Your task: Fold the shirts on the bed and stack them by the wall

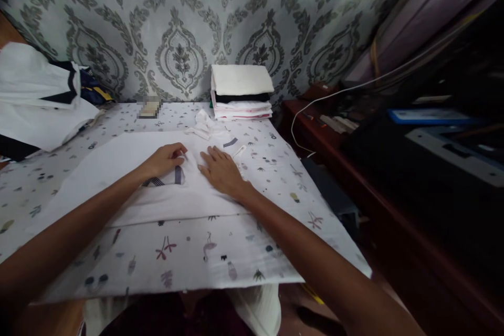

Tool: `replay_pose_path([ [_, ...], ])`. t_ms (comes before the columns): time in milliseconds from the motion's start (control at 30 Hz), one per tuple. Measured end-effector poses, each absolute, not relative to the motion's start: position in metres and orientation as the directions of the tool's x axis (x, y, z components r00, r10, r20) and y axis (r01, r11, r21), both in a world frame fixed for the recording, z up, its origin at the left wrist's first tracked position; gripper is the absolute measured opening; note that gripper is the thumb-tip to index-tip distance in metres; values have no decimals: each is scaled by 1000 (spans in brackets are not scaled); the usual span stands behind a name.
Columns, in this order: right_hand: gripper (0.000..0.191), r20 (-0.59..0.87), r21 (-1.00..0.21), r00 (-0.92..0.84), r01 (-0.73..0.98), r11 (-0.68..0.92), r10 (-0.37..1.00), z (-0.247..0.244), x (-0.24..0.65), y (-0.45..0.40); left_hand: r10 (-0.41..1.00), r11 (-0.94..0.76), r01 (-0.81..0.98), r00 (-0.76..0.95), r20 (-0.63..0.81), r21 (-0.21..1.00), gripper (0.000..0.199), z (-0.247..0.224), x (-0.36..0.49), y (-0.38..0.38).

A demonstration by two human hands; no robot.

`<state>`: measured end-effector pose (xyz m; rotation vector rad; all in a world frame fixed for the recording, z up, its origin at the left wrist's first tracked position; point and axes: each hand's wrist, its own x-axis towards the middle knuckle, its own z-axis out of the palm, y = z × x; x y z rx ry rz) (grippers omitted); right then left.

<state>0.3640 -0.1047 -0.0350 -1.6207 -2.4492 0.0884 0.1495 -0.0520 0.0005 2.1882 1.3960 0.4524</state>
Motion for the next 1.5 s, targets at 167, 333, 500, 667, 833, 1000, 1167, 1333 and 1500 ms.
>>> replay_pose_path([
  [167,58,133,-127,-360,918,376,923,-35,362,-104,931,-306,847,362,-52,434,26,3,137,-55],
  [333,60,112,-104,-363,921,374,925,-35,361,-104,912,-408,873,401,82,267,36,9,129,-88],
  [500,62,148,-97,-381,913,397,913,-40,363,-103,818,-571,761,561,131,308,48,0,112,-140],
  [667,63,132,-110,-393,906,408,910,-40,362,-103,891,-442,869,454,-3,222,61,-17,43,-163],
  [833,61,81,-177,-403,894,411,912,-32,363,-105,963,-264,955,268,-13,134,67,-26,-30,-156],
  [1000,45,171,-321,-385,849,420,907,-19,381,-83,968,-251,952,249,34,175,69,-13,-28,-121],
  [1167,42,181,-245,-216,935,257,959,2,399,-22,941,-340,905,326,95,258,58,4,11,-50],
  [1333,46,154,-153,-223,957,246,963,7,399,42,926,-377,899,362,104,222,51,-4,37,23],
  [1500,61,119,-66,-350,931,359,929,3,380,85,798,-603,764,588,137,230,49,0,108,47],
])
